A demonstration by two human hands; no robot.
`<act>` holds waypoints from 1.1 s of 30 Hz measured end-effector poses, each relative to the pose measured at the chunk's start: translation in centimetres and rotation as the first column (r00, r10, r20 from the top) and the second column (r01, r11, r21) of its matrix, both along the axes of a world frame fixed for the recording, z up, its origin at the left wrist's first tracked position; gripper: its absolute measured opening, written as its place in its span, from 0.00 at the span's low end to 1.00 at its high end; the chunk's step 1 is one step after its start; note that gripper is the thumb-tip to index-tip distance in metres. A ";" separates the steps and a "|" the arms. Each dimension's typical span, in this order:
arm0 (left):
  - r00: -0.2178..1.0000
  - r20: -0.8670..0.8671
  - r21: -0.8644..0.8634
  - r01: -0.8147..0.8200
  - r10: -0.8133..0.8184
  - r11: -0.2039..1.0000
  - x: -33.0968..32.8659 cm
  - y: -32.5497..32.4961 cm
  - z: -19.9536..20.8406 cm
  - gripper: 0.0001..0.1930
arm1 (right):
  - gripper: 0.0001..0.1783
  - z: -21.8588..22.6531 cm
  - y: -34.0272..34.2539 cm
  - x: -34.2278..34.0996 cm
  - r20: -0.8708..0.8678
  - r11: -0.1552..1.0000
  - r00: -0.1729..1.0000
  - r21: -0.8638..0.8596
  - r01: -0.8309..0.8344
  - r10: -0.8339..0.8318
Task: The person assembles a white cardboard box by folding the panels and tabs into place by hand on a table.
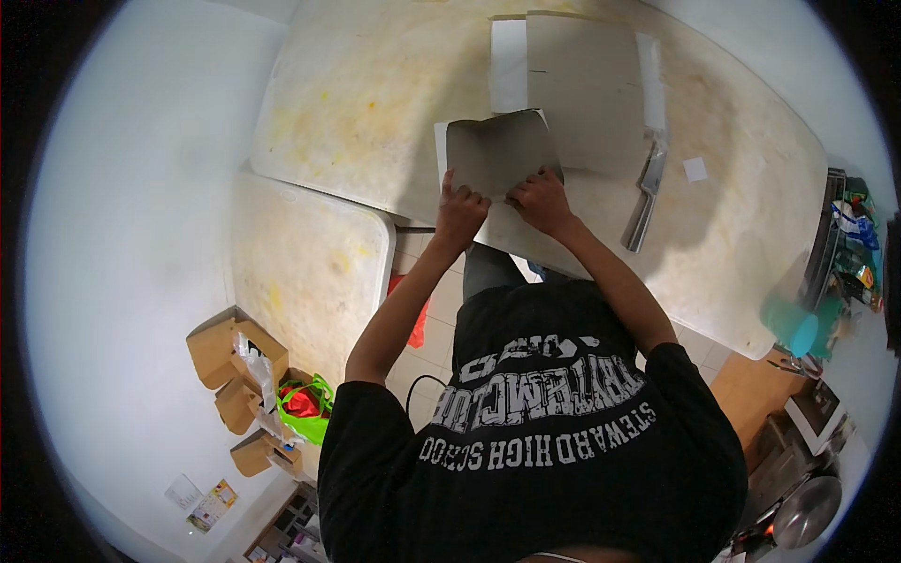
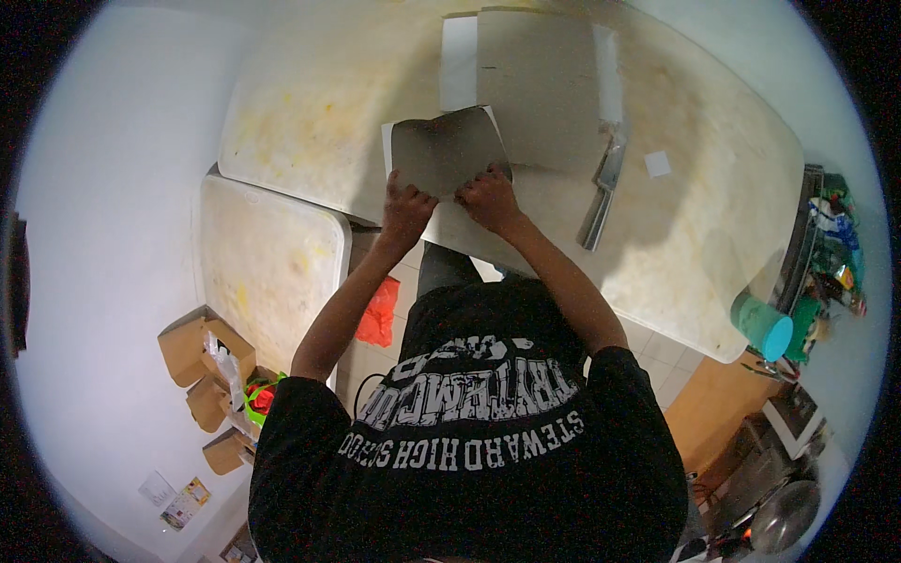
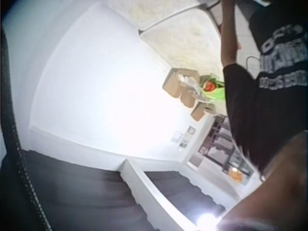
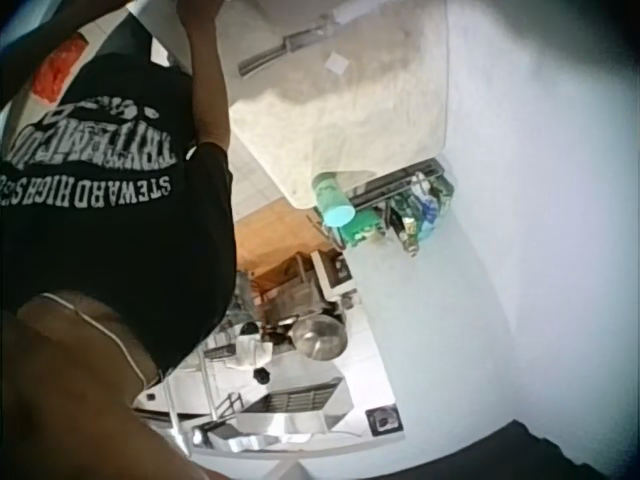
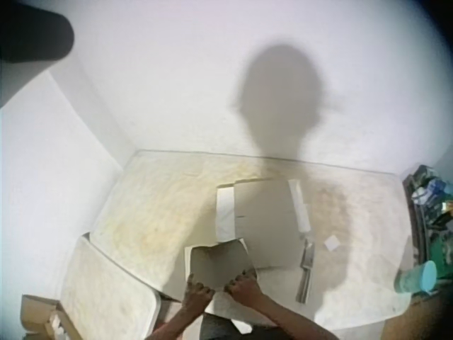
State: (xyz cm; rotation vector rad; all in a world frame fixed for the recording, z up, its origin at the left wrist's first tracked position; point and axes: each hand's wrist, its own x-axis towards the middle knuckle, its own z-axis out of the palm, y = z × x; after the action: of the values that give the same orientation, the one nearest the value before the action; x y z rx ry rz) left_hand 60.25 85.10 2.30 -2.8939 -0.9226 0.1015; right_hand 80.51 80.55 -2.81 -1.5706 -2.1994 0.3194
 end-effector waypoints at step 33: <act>0.970 -0.243 -0.358 -0.105 0.016 0.928 2.4 6.7 8.9 0.08 | 0.04 6.3 1.5 0.0 -0.032 0.989 0.994 0.101 0.108 -0.105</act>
State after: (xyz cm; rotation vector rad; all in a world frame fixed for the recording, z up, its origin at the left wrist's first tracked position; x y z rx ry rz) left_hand 62.64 91.83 11.18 -3.0858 -1.0456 0.6818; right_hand 80.47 82.02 3.53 -1.6113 -2.0688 0.1907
